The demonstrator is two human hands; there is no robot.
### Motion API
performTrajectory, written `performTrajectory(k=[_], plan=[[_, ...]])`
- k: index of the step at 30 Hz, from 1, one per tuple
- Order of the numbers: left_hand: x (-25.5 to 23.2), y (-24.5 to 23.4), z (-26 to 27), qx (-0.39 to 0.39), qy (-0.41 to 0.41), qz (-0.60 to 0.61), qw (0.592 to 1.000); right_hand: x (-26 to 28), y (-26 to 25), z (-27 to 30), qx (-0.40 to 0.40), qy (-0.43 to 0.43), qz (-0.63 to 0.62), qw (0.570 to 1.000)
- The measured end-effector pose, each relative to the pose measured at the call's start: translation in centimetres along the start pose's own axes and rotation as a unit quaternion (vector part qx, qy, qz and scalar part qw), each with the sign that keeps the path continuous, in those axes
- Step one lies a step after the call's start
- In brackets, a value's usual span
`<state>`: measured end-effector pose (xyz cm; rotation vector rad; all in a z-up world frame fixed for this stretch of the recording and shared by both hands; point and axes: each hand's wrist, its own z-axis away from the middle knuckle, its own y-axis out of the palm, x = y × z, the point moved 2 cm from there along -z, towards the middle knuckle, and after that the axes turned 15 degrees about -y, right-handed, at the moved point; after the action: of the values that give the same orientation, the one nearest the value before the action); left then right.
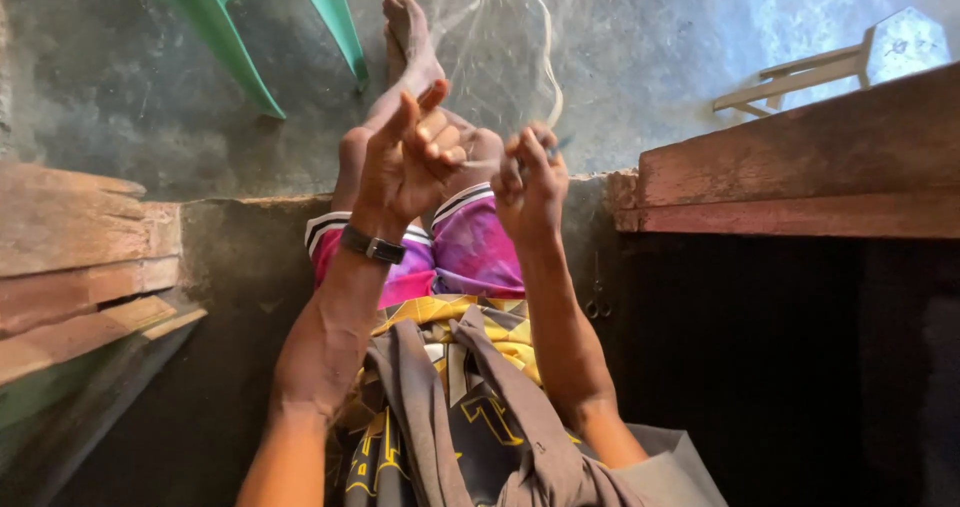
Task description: Repairing or weaving a fishing net using a netting shuttle and scissors
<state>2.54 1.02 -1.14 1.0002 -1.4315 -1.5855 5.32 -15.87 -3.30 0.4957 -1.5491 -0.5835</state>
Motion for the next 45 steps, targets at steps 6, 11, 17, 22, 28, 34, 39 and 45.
performTrajectory(k=[6, 11, 17, 22, 28, 34, 39, 45], plan=[[-1.6, -0.3, -1.8, -0.083, 0.025, -0.206, 0.975, 1.5, -1.4, 3.2, 0.006, -0.083, 0.031, 0.996], [-2.1, -4.0, -2.4, -0.131, 0.196, -0.150, 0.960, -2.0, -3.4, 4.1, -0.033, -0.006, 0.034, 0.999], [-1.6, -3.2, -0.2, -0.078, 0.196, -0.036, 0.977, -4.5, -4.3, 3.6, -0.043, 0.091, 0.006, 0.995], [-1.6, -2.4, 0.1, -0.096, 0.172, -0.032, 0.980, -4.3, -4.2, 2.8, -0.032, 0.114, -0.004, 0.993], [-1.1, -0.5, 0.5, -0.097, 0.193, -0.118, 0.969, -0.9, -2.9, 0.1, 0.044, 0.103, 0.202, 0.973], [-0.8, 0.4, 0.4, -0.198, 0.329, -0.278, 0.881, 6.5, 0.3, -4.1, 0.156, -0.177, 0.468, 0.852], [-0.5, 3.3, 2.1, -0.282, 0.311, -0.422, 0.803, 10.1, 7.8, -4.2, 0.390, -0.424, 0.551, 0.604], [0.6, 3.2, 2.3, -0.237, 0.347, -0.441, 0.793, 9.0, 10.7, -5.0, 0.454, -0.505, 0.563, 0.471]])
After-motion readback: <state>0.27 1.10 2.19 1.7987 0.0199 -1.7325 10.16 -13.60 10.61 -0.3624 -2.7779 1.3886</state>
